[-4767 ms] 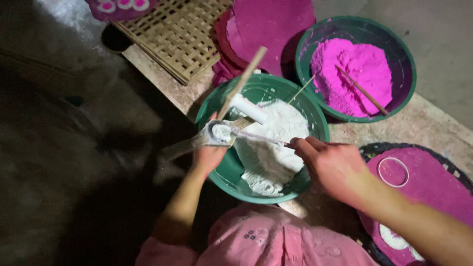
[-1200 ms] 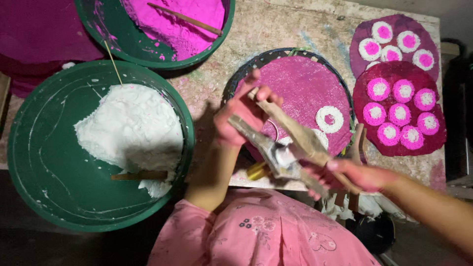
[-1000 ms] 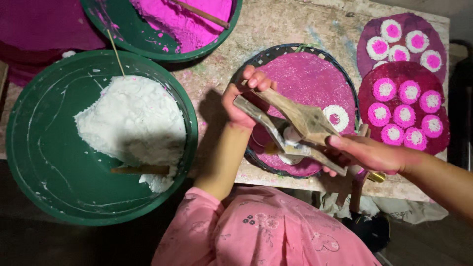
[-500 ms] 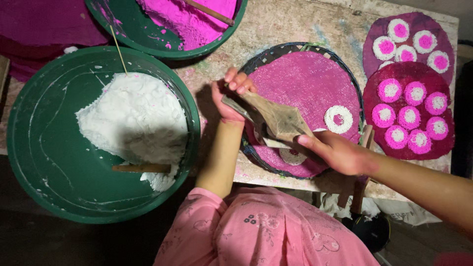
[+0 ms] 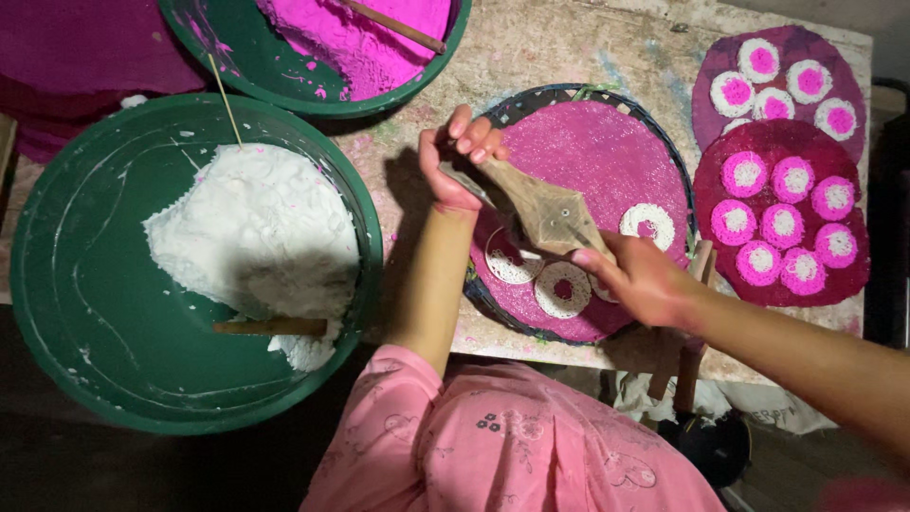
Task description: The person uses a wooden mold to scoop white powder and press it into a pink base on a round tray, forming small ring-shaped decorative cakes. They repeat this process, arranging the finished pieces on the tray and a nearby mat.
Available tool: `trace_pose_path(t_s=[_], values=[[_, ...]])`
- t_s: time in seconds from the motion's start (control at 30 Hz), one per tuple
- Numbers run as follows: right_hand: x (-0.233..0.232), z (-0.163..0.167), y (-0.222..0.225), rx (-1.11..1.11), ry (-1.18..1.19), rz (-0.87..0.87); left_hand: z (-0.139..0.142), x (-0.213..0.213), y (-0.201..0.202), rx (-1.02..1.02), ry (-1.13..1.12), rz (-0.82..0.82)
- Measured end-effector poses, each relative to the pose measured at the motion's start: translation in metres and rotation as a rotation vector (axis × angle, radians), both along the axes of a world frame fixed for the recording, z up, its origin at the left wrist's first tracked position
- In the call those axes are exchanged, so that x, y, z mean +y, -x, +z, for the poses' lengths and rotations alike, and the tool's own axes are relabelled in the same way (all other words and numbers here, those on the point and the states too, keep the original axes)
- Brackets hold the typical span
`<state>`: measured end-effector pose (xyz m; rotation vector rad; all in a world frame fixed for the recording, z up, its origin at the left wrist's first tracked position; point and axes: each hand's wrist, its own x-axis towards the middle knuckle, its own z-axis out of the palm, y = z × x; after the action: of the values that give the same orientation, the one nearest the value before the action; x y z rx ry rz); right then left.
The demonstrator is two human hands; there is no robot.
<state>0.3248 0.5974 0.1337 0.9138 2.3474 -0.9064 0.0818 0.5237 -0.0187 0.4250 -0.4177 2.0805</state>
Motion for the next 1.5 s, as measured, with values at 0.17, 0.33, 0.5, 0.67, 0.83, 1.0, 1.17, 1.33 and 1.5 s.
trace_pose_path(t_s=[0.17, 0.33, 0.5, 0.67, 0.83, 1.0, 1.17, 1.33, 1.5], values=[[-0.011, -0.013, 0.005, 0.120, 0.050, 0.073, -0.002, -0.023, 0.010, 0.051, 0.031, 0.037], [-0.010, -0.026, -0.014, 0.046, 0.128, 0.047, -0.018, -0.033, -0.015, -0.040, 0.080, 0.051], [0.035, -0.029, -0.064, -0.062, 0.158, -0.129, -0.025, -0.025, -0.051, 0.075, 0.300, 0.060], [0.071, -0.025, -0.139, 0.309, 0.451, -0.307, -0.008, -0.070, -0.061, 1.232, 0.999, 0.285], [0.052, -0.039, -0.178, 0.693, 0.649, -0.445, 0.021, -0.104, -0.086, 1.929, 1.073, 0.599], [0.040, -0.044, -0.188, 0.778, 0.744, -0.661, 0.040, -0.098, -0.090, 2.064, 1.132, 0.537], [0.039, -0.046, -0.195, 0.835, 0.755, -0.699, 0.033, -0.075, -0.060, 1.974, 1.195, 0.497], [0.032, -0.045, -0.194, 0.899, 0.774, -0.722, -0.001, -0.046, -0.023, 1.633, 1.418, 0.747], [0.020, -0.031, -0.185, 0.974, 0.746, -0.672, -0.019, -0.079, -0.058, 1.323, 1.497, 0.877]])
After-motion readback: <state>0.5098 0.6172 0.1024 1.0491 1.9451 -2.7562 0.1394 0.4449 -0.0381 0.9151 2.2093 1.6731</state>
